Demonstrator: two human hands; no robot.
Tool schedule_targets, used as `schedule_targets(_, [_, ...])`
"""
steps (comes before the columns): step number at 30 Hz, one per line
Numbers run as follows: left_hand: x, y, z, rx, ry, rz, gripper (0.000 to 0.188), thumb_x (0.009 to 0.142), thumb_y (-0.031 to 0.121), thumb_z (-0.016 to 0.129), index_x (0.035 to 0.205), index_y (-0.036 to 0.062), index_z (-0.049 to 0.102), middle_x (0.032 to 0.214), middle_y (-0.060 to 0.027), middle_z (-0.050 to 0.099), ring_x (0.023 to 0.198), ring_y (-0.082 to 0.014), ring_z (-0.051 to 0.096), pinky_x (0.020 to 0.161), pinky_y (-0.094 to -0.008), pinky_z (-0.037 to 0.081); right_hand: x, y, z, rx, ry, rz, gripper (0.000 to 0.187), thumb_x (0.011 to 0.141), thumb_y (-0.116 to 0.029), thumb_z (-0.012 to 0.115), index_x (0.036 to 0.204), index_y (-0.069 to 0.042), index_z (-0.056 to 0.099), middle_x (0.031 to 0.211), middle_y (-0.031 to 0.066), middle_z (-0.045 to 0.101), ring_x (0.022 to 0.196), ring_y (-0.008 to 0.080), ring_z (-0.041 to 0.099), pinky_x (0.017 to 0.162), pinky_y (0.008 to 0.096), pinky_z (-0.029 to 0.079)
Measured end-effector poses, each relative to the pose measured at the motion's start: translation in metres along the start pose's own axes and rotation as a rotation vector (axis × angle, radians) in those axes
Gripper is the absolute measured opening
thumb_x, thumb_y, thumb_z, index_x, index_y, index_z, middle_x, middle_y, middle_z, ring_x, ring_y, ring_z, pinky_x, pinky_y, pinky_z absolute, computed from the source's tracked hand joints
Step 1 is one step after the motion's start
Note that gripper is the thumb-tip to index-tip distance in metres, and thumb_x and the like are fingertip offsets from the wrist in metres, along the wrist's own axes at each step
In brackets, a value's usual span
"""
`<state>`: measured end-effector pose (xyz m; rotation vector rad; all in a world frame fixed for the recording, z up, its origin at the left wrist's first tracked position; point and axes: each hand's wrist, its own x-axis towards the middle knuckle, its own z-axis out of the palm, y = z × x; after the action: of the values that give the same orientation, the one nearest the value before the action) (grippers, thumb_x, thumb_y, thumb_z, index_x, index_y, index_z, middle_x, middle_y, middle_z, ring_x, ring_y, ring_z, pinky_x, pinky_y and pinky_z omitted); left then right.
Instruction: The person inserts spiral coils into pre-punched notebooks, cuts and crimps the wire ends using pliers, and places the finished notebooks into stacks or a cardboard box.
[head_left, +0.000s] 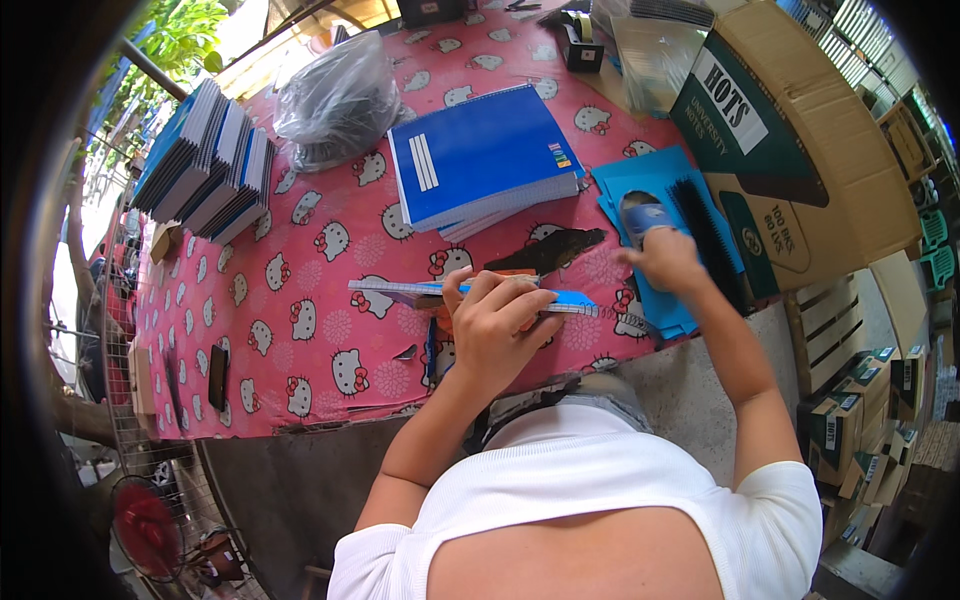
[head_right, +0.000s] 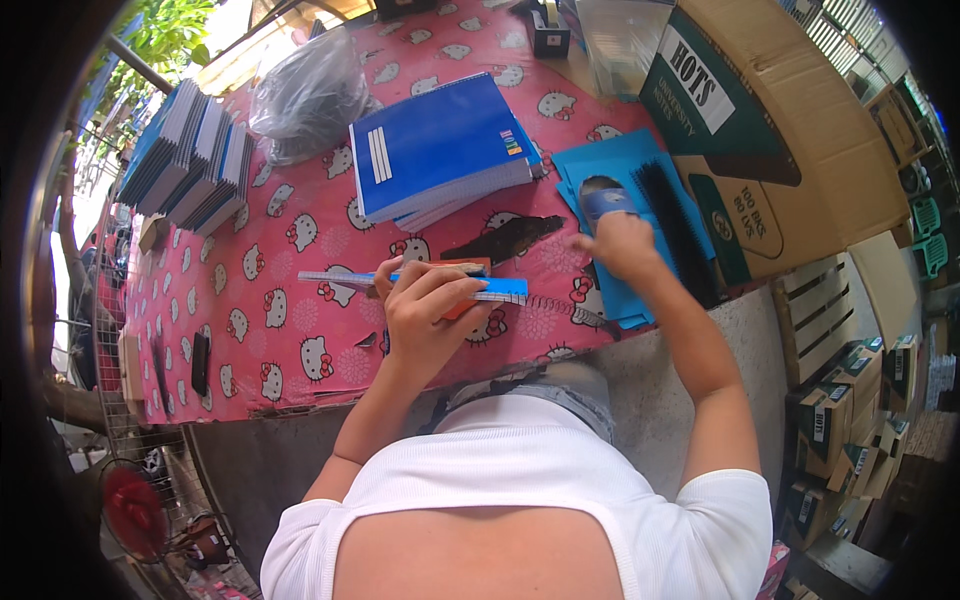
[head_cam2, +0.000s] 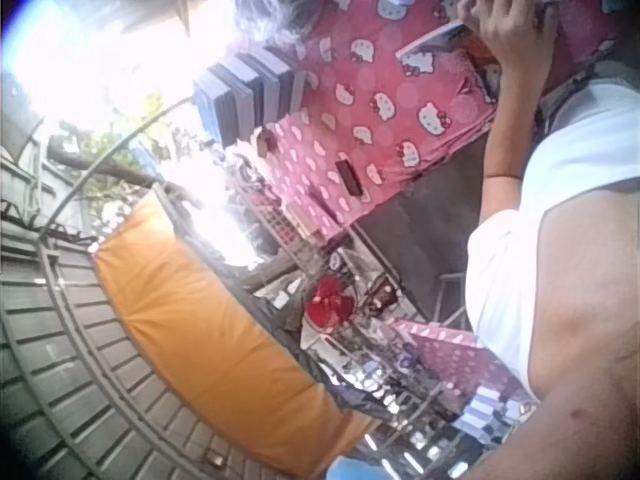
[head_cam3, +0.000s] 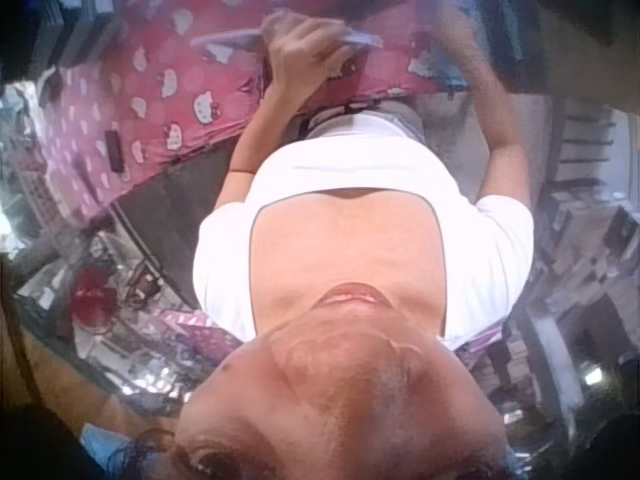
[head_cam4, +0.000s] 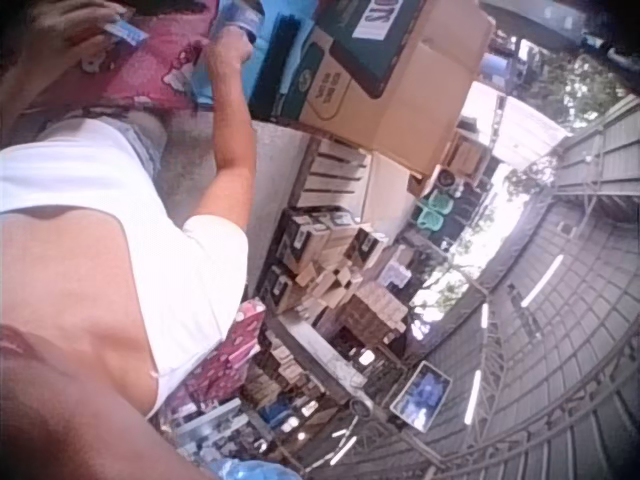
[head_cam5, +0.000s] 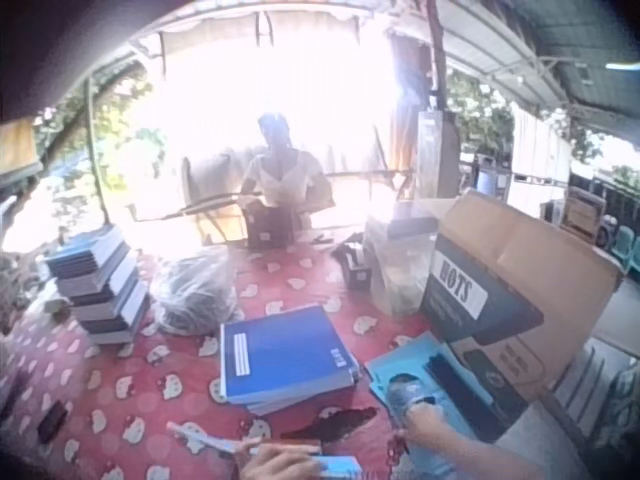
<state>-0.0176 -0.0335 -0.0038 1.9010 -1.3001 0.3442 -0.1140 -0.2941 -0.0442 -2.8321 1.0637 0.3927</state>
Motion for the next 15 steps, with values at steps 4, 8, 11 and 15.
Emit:
schedule_targets(4, [0.007,0.004,0.000,0.001,0.064,-0.101,0.028,0.061,0.027,0.082,0.082,0.0157,0.068,0.085,0.0046,0.066,0.083,-0.0149,0.058,0.096,-0.0410,0.027,0.014,0.030,0.047,0.053,0.066,-0.011,0.060,0.069,-0.048,0.075,0.102,0.000,0.061,0.093,0.0229,0.066,0.090,0.0377,0.065,0.078,0.0450,0.051])
schedule_targets(8, [-0.001,-0.006,0.004,0.066,0.059,-0.006,0.031,0.060,0.028,0.082,0.084,0.0144,0.067,0.084,0.0028,0.066,0.081,-0.0158,0.058,0.097,-0.0411,0.028,0.008,0.032,0.002,0.485,0.174,-0.052,0.040,0.066,-0.016,0.069,0.101,-0.002,0.055,0.093,0.0209,0.066,0.087,0.0373,0.064,0.078,0.0433,0.051])
schedule_targets(11, [0.004,-0.006,0.005,0.045,0.052,0.018,0.031,0.060,0.027,0.082,0.084,0.0144,0.067,0.081,0.0019,0.065,0.080,-0.0163,0.058,0.095,-0.0401,0.030,0.010,0.026,0.007,0.494,0.165,-0.130,0.034,0.067,-0.013,0.066,0.098,-0.003,0.055,0.092,0.0185,0.066,0.083,0.0318,0.065,0.074,0.0383,0.051])
schedule_targets(15, [0.008,-0.007,0.002,0.020,0.084,-0.040,0.026,0.059,0.024,0.082,0.077,0.0148,0.067,0.077,0.0025,0.066,0.076,-0.0156,0.059,0.093,-0.0376,0.033,0.000,0.015,-0.014,1.125,0.138,-0.463,0.037,0.068,-0.004,0.063,0.105,-0.003,0.057,0.095,0.0095,0.066,0.083,0.0156,0.062,0.071,0.0287,0.050])
